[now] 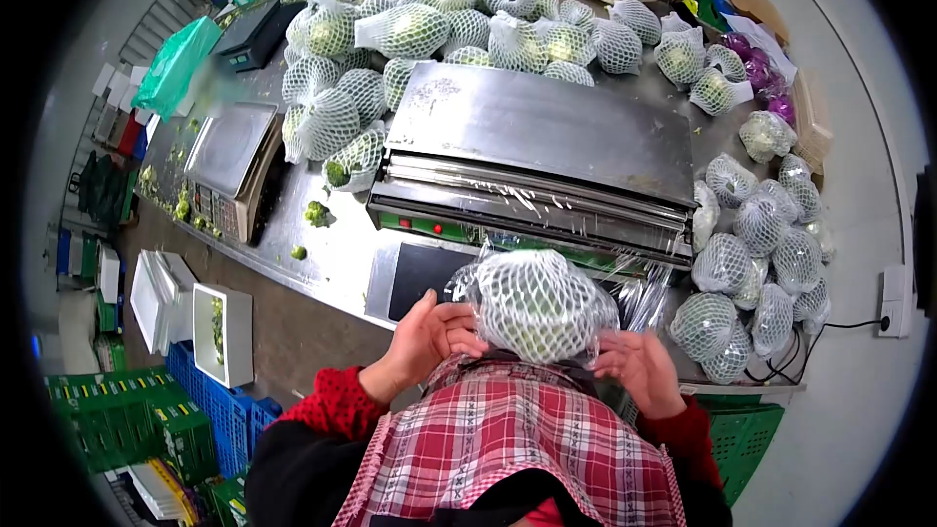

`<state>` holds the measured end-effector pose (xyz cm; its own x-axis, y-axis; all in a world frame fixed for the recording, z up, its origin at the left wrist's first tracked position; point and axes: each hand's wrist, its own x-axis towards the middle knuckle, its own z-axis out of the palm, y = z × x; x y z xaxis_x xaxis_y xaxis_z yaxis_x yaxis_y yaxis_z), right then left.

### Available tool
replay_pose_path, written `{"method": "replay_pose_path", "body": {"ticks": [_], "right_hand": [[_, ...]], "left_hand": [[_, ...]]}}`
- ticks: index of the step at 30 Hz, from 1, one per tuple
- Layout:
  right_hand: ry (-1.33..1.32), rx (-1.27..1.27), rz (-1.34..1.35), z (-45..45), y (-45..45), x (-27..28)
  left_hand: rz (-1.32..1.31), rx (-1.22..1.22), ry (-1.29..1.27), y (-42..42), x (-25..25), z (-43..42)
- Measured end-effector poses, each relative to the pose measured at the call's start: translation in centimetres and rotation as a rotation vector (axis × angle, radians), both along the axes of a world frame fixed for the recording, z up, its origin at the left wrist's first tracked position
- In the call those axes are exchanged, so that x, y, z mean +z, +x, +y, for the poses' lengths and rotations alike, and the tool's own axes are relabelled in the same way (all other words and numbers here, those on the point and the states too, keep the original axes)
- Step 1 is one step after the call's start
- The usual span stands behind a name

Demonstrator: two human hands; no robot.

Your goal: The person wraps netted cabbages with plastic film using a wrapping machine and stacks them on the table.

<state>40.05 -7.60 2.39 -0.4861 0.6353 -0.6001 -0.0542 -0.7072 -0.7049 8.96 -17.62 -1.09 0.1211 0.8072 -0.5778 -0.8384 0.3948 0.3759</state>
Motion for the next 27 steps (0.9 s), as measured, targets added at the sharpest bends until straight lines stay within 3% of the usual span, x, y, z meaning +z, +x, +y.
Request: {"method": "replay_pose_path", "body": {"ticks": [1, 2, 4, 6, 8, 10, 12, 13, 14, 15, 16, 17, 18, 20, 24, 25, 26, 27], "right_hand": [[0.082, -0.174, 0.138, -0.6, 0.0, 0.4], [0.071, -0.164, 0.131, -0.7, 0.1, 0.0], [0.664, 0.021, -0.277, -1.1, 0.7, -1.0], [0.599, -0.108, -0.473, -0.3, 0.8, -2.3], [0.524, -0.183, -0.479, 0.7, 2.8, -1.5], [0.354, -0.102, -0.542, -1.0, 4.7, -0.3], [0.157, 0.078, -0.669, -3.2, 5.6, -3.0], [0.143, 0.125, -0.672, -4.7, 5.2, -5.3], [0.403, 0.242, -0.722, -6.9, 5.1, -10.0], [0.358, 0.462, -0.762, -7.8, 3.2, -12.8], [0.601, 0.416, -0.783, -9.0, 0.4, -14.8], [0.427, 0.532, -0.714, -9.3, -1.2, -17.4], [0.429, 0.851, -0.741, -6.7, -3.8, -11.5], [0.449, 0.704, -0.598, -6.3, -5.5, -11.3], [0.26, 0.409, -0.173, -5.8, -5.7, -7.0], [0.19, 0.342, -0.059, -6.1, -5.5, -6.0], [0.11, 0.28, 0.055, -6.4, -5.2, -5.0], [0.017, 0.217, 0.169, -6.8, -4.8, -4.0]], "left_hand": [[0.254, -0.061, 0.019, 0.5, -0.3, -0.7], [0.51, -0.127, 0.036, 1.0, -0.4, -1.1], [0.533, -0.006, -0.038, 1.9, 0.2, -1.7], [0.661, 0.186, -0.053, 1.8, 0.3, -2.1], [0.788, 0.213, -0.094, 1.3, 2.1, -3.8], [0.601, 0.223, -0.208, 0.7, 3.3, -5.9], [0.409, -0.002, -0.428, -0.7, -2.0, -7.1], [0.756, -0.317, -0.574, 1.2, -4.4, -6.5], [0.869, -0.579, -0.37, 1.4, -8.2, -6.8], [0.909, -0.762, -0.059, 2.0, -11.7, -6.9], [0.889, -0.834, 0.116, 2.8, -13.9, -6.6], [0.881, -0.852, 0.227, 3.8, -15.3, -6.4], [0.9, -0.823, 0.319, 4.7, -16.1, -6.0], [1.014, -0.659, 0.504, 6.4, -15.3, -4.2], [1.053, 0.078, 0.855, 7.8, -6.1, 2.3], [1.272, -0.033, 0.974, 6.9, -0.6, 3.6], [0.835, -0.222, 1.09, 5.1, -0.3, 4.6], [0.443, -0.545, 0.844, 4.9, 3.3, 3.9]]}}
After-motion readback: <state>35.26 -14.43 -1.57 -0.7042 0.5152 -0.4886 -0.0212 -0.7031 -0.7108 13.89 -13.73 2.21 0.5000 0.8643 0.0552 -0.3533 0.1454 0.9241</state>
